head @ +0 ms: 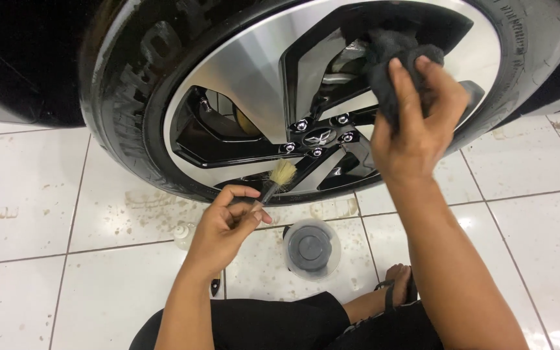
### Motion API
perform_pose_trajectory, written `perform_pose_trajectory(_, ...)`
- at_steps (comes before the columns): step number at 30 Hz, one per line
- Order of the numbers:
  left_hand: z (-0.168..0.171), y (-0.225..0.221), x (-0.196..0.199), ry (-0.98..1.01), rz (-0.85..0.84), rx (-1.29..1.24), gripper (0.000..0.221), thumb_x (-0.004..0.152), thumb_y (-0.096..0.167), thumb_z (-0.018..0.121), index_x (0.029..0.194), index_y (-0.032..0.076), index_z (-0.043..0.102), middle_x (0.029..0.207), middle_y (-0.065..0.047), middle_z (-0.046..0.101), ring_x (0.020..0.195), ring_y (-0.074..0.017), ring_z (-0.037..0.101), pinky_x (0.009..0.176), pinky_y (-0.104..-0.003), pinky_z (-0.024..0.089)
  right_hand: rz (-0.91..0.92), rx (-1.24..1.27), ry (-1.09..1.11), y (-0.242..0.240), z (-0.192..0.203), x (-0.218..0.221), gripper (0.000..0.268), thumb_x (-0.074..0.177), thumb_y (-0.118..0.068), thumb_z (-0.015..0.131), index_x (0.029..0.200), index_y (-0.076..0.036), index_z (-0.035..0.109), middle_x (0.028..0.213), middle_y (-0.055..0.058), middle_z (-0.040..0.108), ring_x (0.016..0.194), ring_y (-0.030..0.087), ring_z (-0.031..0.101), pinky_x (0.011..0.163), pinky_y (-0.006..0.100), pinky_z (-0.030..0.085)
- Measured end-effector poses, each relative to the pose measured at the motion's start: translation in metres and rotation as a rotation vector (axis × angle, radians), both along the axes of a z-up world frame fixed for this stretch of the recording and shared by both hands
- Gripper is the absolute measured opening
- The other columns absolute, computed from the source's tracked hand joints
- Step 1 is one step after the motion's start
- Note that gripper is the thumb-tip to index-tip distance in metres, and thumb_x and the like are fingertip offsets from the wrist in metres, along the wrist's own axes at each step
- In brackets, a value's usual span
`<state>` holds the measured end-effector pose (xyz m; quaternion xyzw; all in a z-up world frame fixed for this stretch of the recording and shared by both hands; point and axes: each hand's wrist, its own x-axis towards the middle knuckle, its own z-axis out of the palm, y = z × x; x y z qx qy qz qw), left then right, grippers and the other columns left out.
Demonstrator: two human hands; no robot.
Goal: The person scrubs the car wheel rim and tire with a brush and wipes the surfaces with a cloth. They alternate between brushing the spokes and lug nuts and wiping down the rim and tire sidewall.
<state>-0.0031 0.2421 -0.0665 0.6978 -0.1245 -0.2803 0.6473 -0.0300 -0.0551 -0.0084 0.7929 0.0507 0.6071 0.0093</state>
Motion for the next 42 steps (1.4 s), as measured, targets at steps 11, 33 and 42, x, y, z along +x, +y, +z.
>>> perform_pose_trajectory(11,-0.003,0.023,0.007,-0.092,-0.148,-0.158,0.014,0.099,0.008,0.058,0.111,0.014,0.064,0.105,-0.009,0.080,0.091,-0.0149,0.064,0.088,-0.033,0.047,0.006,0.080,0.083,-0.001,0.005,-0.002,0.054,0.085,0.001,0.059,0.139,0.001,0.062,0.133,0.026,0.049,0.126,0.042,0.051,0.111,0.055,0.044)
perform_pose_trajectory(33,0.013,0.007,-0.011,-0.014,-0.022,0.198,0.017,0.095,0.028,0.070,0.101,0.013,0.072,0.089,-0.002,0.067,0.087,-0.0163,0.064,0.084,-0.030,0.047,0.008,-0.022,0.195,-0.021,0.003,-0.015,0.053,0.087,0.001,0.071,0.140,-0.002,0.064,0.138,0.023,0.056,0.121,0.041,0.060,0.099,0.051,0.049)
perform_pose_trajectory(42,-0.039,-0.002,-0.011,0.079,0.035,0.083,0.028,0.100,0.026,0.063,0.099,0.002,0.075,0.072,-0.008,0.059,0.075,-0.0184,0.058,0.078,-0.033,0.049,0.011,-0.278,0.111,-0.030,-0.012,-0.006,0.054,0.091,0.008,0.062,0.142,-0.010,0.060,0.134,0.016,0.063,0.108,0.032,0.059,0.093,0.045,0.059)
